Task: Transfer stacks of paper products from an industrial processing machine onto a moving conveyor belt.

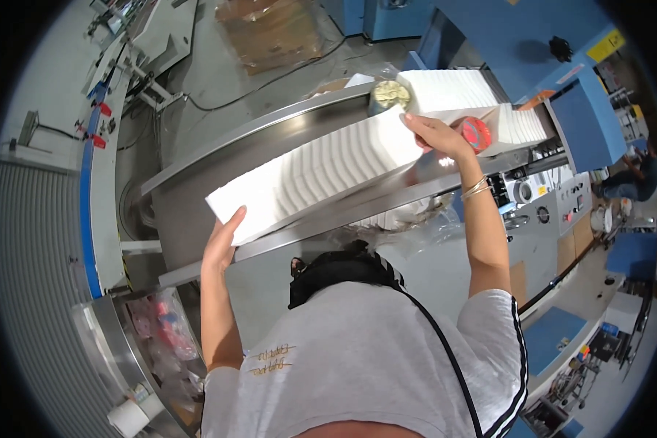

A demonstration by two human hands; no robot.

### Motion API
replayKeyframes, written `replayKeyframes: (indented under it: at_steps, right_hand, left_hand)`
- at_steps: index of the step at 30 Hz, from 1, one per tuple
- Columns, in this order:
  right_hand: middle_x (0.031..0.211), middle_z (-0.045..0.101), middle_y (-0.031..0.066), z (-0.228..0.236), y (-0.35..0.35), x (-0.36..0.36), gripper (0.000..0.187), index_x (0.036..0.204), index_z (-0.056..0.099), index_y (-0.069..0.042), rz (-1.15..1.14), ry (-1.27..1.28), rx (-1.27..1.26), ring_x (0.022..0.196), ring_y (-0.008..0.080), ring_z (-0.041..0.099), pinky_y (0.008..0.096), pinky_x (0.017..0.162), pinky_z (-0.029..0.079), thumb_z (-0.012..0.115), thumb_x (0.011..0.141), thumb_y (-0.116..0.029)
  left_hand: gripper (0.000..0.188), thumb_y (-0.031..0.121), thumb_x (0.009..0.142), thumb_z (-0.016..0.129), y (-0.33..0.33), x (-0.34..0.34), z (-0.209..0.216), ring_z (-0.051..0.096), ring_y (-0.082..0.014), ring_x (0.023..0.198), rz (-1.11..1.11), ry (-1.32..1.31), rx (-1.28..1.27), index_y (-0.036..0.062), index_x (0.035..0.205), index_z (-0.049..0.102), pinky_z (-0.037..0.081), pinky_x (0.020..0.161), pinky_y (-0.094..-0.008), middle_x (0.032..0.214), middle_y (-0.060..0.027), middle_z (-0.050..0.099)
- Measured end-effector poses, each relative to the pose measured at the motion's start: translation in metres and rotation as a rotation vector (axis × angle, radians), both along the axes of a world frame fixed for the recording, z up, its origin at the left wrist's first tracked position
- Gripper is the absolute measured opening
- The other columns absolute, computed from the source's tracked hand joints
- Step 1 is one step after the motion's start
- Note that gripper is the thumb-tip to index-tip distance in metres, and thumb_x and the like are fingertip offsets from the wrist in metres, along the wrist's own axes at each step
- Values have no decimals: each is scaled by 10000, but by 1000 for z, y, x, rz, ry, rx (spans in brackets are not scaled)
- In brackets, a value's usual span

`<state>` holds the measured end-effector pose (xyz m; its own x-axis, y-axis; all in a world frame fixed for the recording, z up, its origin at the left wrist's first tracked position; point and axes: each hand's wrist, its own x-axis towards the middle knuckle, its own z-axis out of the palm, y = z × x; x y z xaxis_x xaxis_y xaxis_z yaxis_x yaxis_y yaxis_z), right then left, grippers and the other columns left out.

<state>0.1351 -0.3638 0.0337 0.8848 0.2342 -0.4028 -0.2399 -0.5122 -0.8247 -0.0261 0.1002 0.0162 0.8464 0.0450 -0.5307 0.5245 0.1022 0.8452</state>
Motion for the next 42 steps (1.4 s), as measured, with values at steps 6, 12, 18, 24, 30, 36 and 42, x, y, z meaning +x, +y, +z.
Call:
replayKeyframes:
  at_steps: [6, 12, 18, 24, 30, 36, 42]
  right_hand:
    - [1402, 426, 242, -3, 55, -20, 1048, 1408, 328, 82, 132, 27, -22, 1333, 298, 374, 344, 1086, 309, 517, 793, -744]
    - [1330, 486, 224, -8, 129, -50, 1062, 1400, 328, 76, 233, -108, -52, 1232, 277, 464, 356, 985, 410, 527, 776, -760]
    - [1390, 443, 144, -13, 175, -56, 1019, 1465, 259, -3, -17, 274, 400, 1235, 225, 450, 348, 955, 419, 459, 817, -764]
    - [1562, 124, 201, -36, 200, -66, 1164, 1505, 152, -38, 48, 242, -28, 1444, 360, 70, 619, 1095, 63, 417, 729, -865]
    - [1467, 359, 200, 0, 214, -84, 902, 1442, 292, 46, 60, 177, 98, 1375, 301, 307, 356, 1120, 239, 533, 877, -614]
    - [1438, 383, 170, -12, 265, -84, 915, 1438, 265, 53, 15, 153, 188, 1344, 265, 336, 342, 1118, 236, 717, 803, -426]
    - [1411, 405, 166, 6, 292, -90, 948, 1467, 205, 27, -26, 101, 244, 1285, 255, 397, 348, 1085, 286, 746, 777, -332]
  left_hand:
    - [922, 416, 854, 684, 7, 2, 11, 277, -271, 1385, -132, -19, 60, -27, 1478, 168, 194, 1129, -364, 1488, -165, 325]
    - [719, 386, 859, 688, 94, -3, 15, 431, -214, 1269, -92, -18, 108, -20, 1380, 404, 272, 1089, -336, 1361, -130, 493]
    - [800, 426, 871, 657, 210, -12, -10, 365, -219, 1340, -19, 87, -124, -9, 1445, 310, 253, 1106, -343, 1452, -115, 393]
    - [1030, 627, 799, 630, 179, -19, 30, 90, -287, 1444, -104, 218, 227, 6, 1490, 187, 91, 1135, -498, 1548, -155, 204]
    - [950, 585, 799, 659, 181, -20, 34, 266, -258, 1395, -74, 159, 113, 32, 1467, 270, 130, 1136, -430, 1484, -142, 351]
    - [626, 369, 789, 748, 166, -1, 11, 507, -186, 1185, -190, 4, 35, -9, 1251, 562, 342, 1031, -342, 1209, -101, 612]
    - [576, 326, 782, 760, 170, -28, 13, 559, -179, 1109, -74, -10, -40, -3, 1222, 587, 395, 988, -341, 1157, -94, 634]
